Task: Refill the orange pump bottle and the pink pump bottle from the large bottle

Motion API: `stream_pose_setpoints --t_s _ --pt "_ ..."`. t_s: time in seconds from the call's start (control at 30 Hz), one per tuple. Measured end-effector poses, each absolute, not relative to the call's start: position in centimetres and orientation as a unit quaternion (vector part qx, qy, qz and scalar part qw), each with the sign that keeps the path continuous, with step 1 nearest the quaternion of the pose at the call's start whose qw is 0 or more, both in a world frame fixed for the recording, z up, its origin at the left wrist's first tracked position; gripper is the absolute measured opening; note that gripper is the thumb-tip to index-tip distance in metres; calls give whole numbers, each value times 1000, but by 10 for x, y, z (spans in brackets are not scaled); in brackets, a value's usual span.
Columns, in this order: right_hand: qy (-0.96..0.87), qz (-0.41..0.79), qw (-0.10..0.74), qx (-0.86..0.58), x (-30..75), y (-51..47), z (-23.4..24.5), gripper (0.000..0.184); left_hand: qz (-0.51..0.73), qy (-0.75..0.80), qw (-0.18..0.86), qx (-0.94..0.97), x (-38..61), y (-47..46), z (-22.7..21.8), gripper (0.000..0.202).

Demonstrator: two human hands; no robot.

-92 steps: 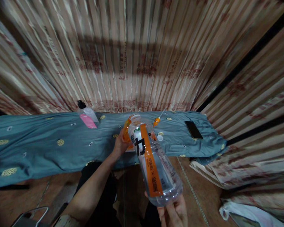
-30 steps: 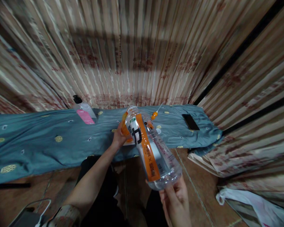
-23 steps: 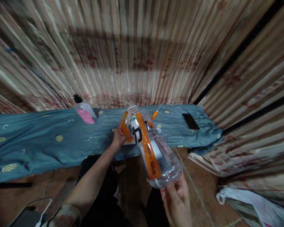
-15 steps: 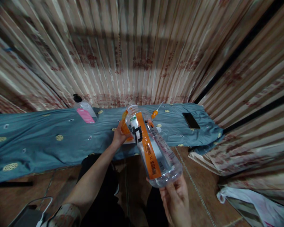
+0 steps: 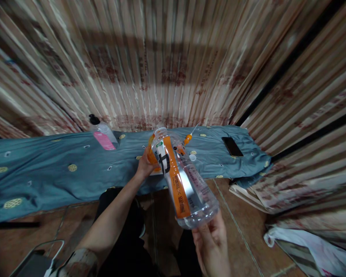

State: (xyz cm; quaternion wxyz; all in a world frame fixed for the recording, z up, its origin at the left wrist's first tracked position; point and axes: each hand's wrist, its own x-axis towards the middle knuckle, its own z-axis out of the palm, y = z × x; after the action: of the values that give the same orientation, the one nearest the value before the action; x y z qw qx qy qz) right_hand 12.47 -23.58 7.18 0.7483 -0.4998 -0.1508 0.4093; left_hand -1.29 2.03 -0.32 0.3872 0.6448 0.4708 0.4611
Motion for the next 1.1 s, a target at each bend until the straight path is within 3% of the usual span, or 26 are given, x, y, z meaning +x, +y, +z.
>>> stream_pose_setpoints --t_s 0.53,1.1 --pt "-152 400 747 -510 120 -235 74 45 448 475 385 652 -13 19 -2 75" --pt "-145 402 742 -516 122 -237 69 53 461 460 387 653 -14 20 -4 75"
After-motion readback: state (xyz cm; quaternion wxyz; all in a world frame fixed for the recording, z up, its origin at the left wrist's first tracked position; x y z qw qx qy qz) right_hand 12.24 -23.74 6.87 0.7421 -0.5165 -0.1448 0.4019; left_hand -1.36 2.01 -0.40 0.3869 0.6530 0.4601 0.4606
